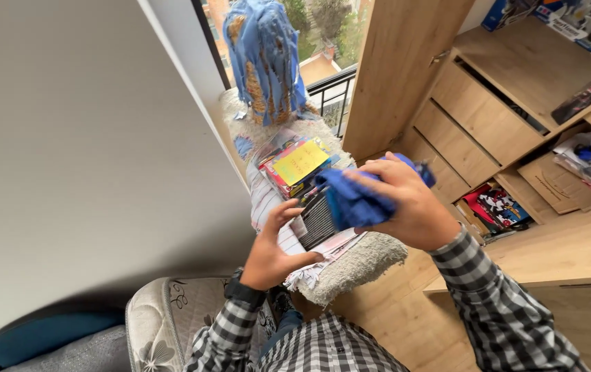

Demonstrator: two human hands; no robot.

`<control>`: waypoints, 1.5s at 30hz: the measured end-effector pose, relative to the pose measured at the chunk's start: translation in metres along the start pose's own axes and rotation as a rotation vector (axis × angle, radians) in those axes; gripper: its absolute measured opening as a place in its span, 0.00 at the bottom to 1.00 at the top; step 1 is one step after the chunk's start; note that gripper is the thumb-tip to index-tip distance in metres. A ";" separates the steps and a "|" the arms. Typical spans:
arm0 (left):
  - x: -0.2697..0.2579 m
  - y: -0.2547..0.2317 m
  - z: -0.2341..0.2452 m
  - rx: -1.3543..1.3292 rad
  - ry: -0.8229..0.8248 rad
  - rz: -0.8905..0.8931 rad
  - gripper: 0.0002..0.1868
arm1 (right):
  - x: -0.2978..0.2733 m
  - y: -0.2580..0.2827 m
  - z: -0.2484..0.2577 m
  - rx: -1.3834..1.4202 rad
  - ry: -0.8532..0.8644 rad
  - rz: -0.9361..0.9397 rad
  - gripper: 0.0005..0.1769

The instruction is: Cleaning action figure boxes with a microfiber cloth and organizing them into a cabinet.

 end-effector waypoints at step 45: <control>-0.038 0.129 -0.032 0.449 -0.023 0.434 0.47 | -0.057 -0.023 -0.082 -0.268 -0.007 0.211 0.31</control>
Point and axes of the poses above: each hand's wrist, its own x-axis towards the middle knuckle, its own z-axis out of the back of the hand, y = z × x, the point moved 3 cm from there along x, towards the middle knuckle, and after that the axes turned 2 degrees about y, right-handed, at the moved point
